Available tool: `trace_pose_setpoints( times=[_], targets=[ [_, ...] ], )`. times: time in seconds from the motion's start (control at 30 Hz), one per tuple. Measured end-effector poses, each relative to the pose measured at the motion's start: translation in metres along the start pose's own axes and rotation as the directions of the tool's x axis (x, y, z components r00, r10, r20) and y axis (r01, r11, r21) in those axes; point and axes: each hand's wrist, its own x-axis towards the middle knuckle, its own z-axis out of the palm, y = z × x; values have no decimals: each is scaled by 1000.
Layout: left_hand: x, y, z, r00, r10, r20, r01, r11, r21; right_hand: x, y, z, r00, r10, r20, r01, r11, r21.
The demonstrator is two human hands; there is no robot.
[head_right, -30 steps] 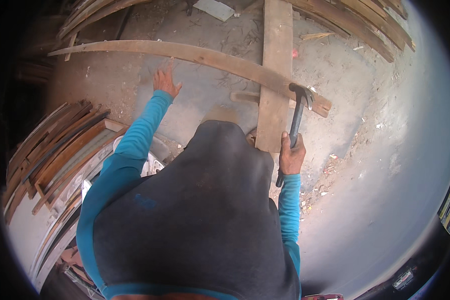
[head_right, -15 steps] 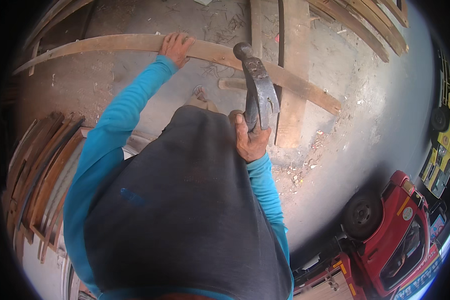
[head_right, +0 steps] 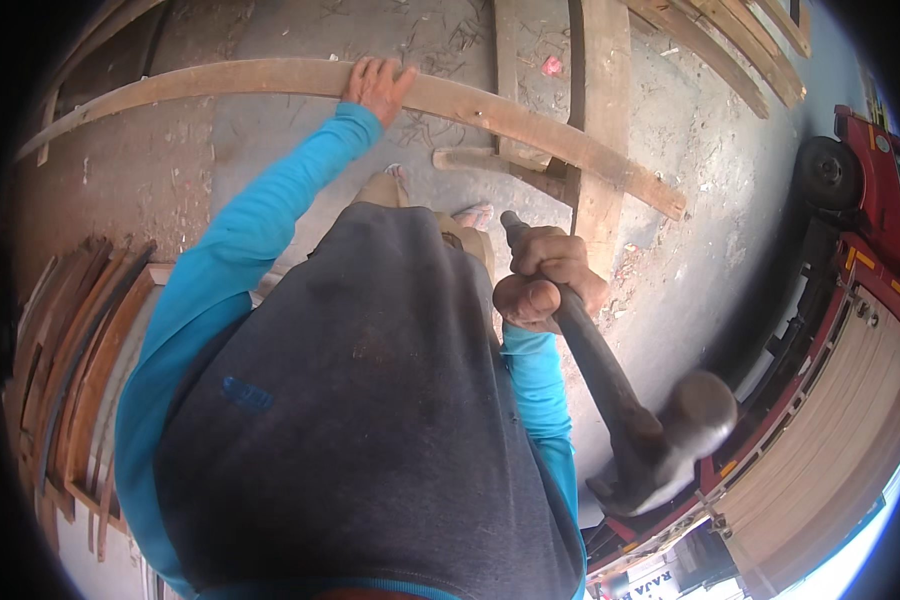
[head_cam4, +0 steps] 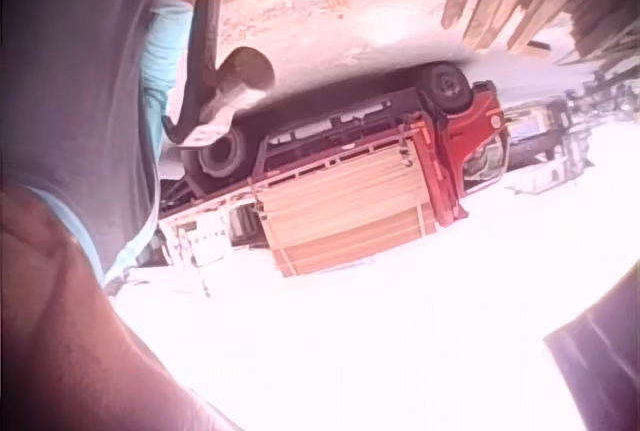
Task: The person selects a piece of wood from a pile, moves it to a workbench, and then hammers several nails into it to secure it to another piece of wood.
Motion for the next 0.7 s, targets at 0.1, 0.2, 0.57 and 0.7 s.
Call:
trace_pose_setpoints(
  times=[0.1, 0.2, 0.57, 0.7],
  targets=[
    [4, 3, 1, 999, 14, -35, -15, 999, -29, -80, 55, -37, 587, 808, 49, -368, 321, -873],
    [6, -3, 22, 993, 25, -120, -34, 997, -73, -74, 38, -32, 630, 776, -21, -485, 372, -791],
    [7, 1, -2, 1000, 14, -2, -14, 1000, -28, -43, 25, -28, 855, 511, 83, -377, 724, -578],
    [11, 1, 23, 998, 0, -63, -5, 996, -89, -60, 46, -23, 708, 705, 53, -425, 484, -764]
  ],
)
